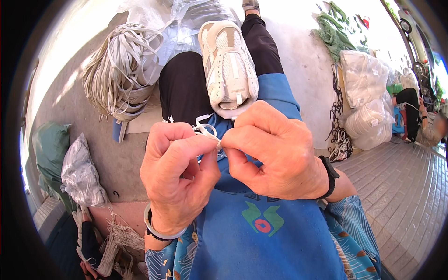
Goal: Lacing a white sneaker while sitting on the floor.
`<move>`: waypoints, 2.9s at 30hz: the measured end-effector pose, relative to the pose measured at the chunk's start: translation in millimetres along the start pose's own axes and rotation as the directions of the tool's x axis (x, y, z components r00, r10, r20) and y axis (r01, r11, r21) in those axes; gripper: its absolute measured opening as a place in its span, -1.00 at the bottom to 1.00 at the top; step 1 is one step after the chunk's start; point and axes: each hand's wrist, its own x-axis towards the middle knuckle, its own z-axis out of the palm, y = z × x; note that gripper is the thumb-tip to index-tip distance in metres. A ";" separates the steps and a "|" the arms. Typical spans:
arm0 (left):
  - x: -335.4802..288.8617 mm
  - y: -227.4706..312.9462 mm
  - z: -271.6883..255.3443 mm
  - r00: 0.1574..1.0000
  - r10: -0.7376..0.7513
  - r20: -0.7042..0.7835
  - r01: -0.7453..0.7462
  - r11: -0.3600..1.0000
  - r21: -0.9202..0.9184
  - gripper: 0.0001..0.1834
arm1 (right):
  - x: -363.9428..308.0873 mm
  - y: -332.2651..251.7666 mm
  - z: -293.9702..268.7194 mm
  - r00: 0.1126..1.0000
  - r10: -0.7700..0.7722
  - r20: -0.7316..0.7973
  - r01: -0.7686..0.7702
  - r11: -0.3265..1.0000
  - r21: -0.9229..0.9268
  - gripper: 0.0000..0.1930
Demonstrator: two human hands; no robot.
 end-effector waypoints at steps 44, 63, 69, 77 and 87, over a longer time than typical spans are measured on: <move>-5.0 -8.7 -0.4 0.998 -0.066 0.025 0.069 0.977 -0.200 -0.78 | -3.0 3.5 5.1 0.997 0.070 -0.027 -0.064 0.985 0.157 -0.77; -5.4 -11.4 0.1 1.000 0.021 -0.020 -0.023 0.997 -0.077 -0.71 | 3.0 0.2 -0.5 0.972 0.218 0.091 -0.234 0.939 0.253 -0.85; -6.4 -14.8 -2.1 0.996 0.090 -0.002 -0.090 0.995 -0.040 -0.70 | 6.5 0.6 -5.5 0.926 0.308 0.218 -0.370 0.854 0.365 -0.88; -2.9 -13.4 -0.4 0.997 0.082 -0.005 -0.082 0.995 -0.051 -0.73 | 8.0 6.7 -5.4 0.792 0.449 0.413 -0.609 0.540 0.581 -0.98; -3.6 -13.3 -1.7 0.994 -0.101 0.045 0.110 0.956 -0.273 -0.80 | 8.0 14.2 -5.5 0.630 0.399 0.666 -0.737 0.036 0.675 -0.97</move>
